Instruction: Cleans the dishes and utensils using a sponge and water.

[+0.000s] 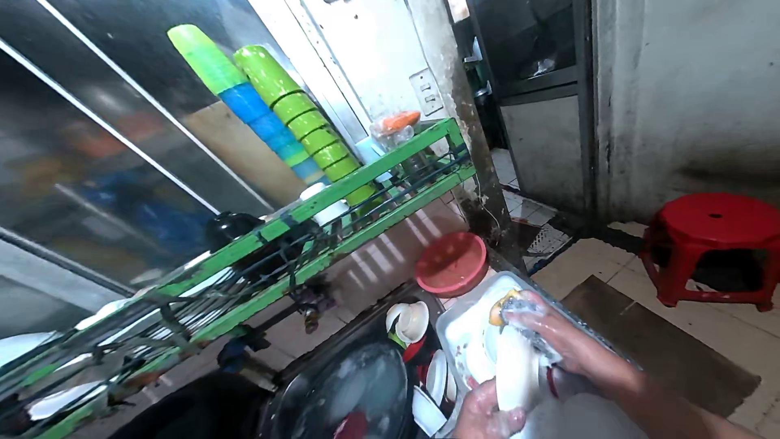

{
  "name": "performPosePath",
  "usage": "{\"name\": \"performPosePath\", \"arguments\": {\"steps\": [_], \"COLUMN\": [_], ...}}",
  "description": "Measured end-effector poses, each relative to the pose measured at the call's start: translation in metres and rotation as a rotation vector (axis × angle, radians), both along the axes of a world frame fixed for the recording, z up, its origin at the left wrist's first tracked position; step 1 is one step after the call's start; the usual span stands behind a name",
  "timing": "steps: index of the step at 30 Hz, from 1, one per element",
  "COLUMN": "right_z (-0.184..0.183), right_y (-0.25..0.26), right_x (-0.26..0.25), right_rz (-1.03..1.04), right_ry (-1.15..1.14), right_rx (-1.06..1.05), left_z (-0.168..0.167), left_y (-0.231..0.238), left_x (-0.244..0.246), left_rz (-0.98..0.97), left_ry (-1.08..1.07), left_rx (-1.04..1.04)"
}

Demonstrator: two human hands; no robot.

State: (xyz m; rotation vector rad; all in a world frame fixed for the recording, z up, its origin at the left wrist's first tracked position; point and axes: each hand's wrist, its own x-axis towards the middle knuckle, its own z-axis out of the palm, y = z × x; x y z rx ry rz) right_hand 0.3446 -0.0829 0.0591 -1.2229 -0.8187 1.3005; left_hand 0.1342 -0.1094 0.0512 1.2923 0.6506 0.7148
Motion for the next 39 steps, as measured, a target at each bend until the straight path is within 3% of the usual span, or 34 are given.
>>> {"name": "performPosePath", "arguments": {"steps": [2, 4, 5, 7, 9, 11, 12, 15, 16, 19, 21, 26, 30, 33, 37, 39], "right_z": [0.014, 0.029, 0.032, 0.023, 0.013, 0.005, 0.002, -0.025, -0.026, -0.002, 0.003, -0.030, -0.023, -0.004, -0.007, -0.006], "right_y": [0.000, -0.007, -0.010, 0.001, 0.016, 0.013, 0.002, -0.016, -0.015, 0.002, 0.006, -0.016, -0.010, -0.009, -0.023, -0.022], "right_x": [-0.007, -0.024, -0.029, -0.023, -0.009, -0.011, -0.021, -0.059, -0.058, -0.027, -0.026, -0.045, -0.018, -0.025, -0.032, -0.018], "right_rz": [0.072, 0.260, 0.302, 0.185, 0.052, -0.008, -0.021, -0.223, -0.227, -0.067, -0.031, 0.094, 0.031, 0.100, 0.330, 0.340], "right_ry": [-0.416, -0.840, -0.929, -0.759, -0.494, -0.454, -0.536, -0.819, -0.797, -0.599, -0.605, -0.833, -0.776, -0.897, -1.115, -1.054], "right_rx": [0.068, 0.156, 0.225, 0.184, -0.027, -0.064, 0.034, 0.600, 0.608, 0.131, 0.065, 0.550, 0.478, 0.441, 0.718, 0.697], "left_z": [0.004, 0.013, 0.017, 0.019, 0.015, 0.010, 0.008, 0.011, 0.011, 0.008, 0.004, 0.015, 0.009, 0.005, 0.012, 0.010], "left_y": [0.007, 0.014, 0.014, 0.009, 0.006, 0.008, 0.010, 0.017, 0.017, 0.016, 0.017, 0.039, 0.038, 0.032, 0.037, 0.037], "left_x": [-0.003, 0.006, 0.011, 0.018, 0.024, 0.032, 0.035, 0.043, 0.043, 0.043, 0.045, 0.032, 0.024, 0.030, 0.020, 0.012], "left_rz": [-0.035, 0.074, 0.167, 0.290, 0.408, 0.519, 0.565, 0.685, 0.678, 0.633, 0.659, 0.784, 0.713, 0.695, 0.755, 0.725], "left_ry": [0.075, 0.115, 0.110, 0.050, -0.060, -0.166, -0.202, -0.302, -0.336, -0.385, -0.405, -0.445, -0.527, -0.476, -0.427, -0.438], "left_rx": [-0.063, -0.170, -0.190, -0.205, -0.199, -0.206, -0.214, -0.249, -0.276, -0.321, -0.325, -0.349, -0.385, -0.407, -0.366, -0.347]}}
